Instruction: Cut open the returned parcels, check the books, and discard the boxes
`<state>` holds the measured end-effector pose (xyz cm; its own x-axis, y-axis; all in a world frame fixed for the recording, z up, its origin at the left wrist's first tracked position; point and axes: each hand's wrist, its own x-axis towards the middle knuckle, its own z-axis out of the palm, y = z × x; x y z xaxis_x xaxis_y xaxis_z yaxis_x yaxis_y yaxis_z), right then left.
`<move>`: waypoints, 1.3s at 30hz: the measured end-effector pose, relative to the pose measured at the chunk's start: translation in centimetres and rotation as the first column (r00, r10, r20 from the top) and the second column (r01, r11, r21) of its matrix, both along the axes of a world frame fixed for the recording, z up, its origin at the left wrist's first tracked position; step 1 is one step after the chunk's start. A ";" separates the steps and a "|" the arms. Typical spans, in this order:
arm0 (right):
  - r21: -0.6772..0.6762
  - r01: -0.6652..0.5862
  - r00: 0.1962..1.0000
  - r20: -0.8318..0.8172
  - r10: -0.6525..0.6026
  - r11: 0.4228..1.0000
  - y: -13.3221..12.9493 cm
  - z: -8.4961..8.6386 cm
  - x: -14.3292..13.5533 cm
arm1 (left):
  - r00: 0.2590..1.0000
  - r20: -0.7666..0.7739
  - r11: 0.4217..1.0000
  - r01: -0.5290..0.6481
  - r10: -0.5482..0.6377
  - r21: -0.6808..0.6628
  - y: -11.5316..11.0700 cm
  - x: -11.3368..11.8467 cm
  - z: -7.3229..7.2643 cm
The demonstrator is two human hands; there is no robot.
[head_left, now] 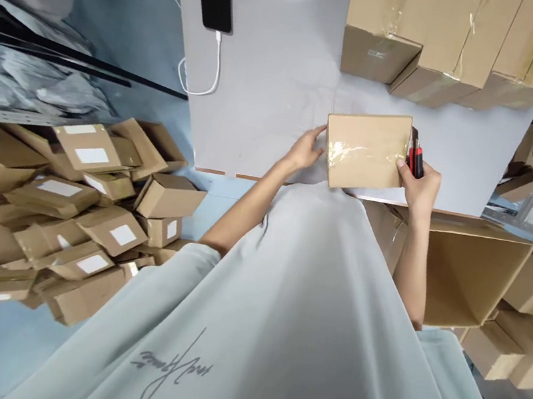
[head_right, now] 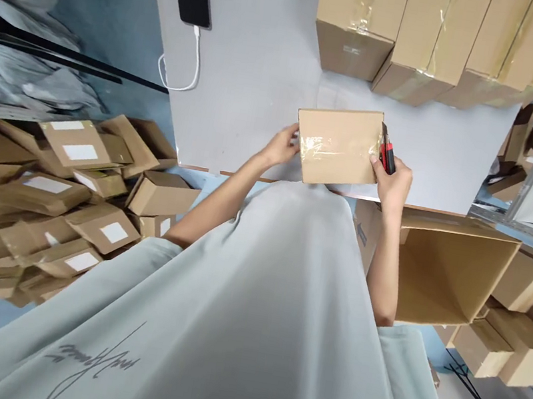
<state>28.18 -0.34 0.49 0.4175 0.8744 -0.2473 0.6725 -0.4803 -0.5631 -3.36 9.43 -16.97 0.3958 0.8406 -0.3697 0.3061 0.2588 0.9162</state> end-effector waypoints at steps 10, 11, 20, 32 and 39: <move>0.044 0.048 0.970 0.235 -0.057 0.998 -1.6 3.2 -4.8 | 0.998 -0.004 0.971 0.062 -0.063 0.232 4.1 -1.4 12.0; 0.043 0.030 0.972 0.230 -0.039 0.999 -1.9 3.9 -5.7 | 0.997 0.006 0.973 0.069 -0.072 0.221 4.1 -1.3 11.9; -0.275 -0.166 0.986 -0.019 0.167 0.947 -1.4 8.4 -16.9 | 0.990 0.098 0.982 0.079 -0.096 0.171 5.8 -1.0 9.5; -0.440 -0.153 0.957 0.156 0.243 0.885 0.1 8.7 -20.7 | 0.990 0.064 0.979 0.109 -0.122 0.172 5.7 -0.8 11.0; -0.526 -0.058 0.932 0.277 0.235 0.848 1.6 8.2 -23.7 | 0.991 0.092 0.973 0.076 -0.098 0.216 5.5 -0.5 10.3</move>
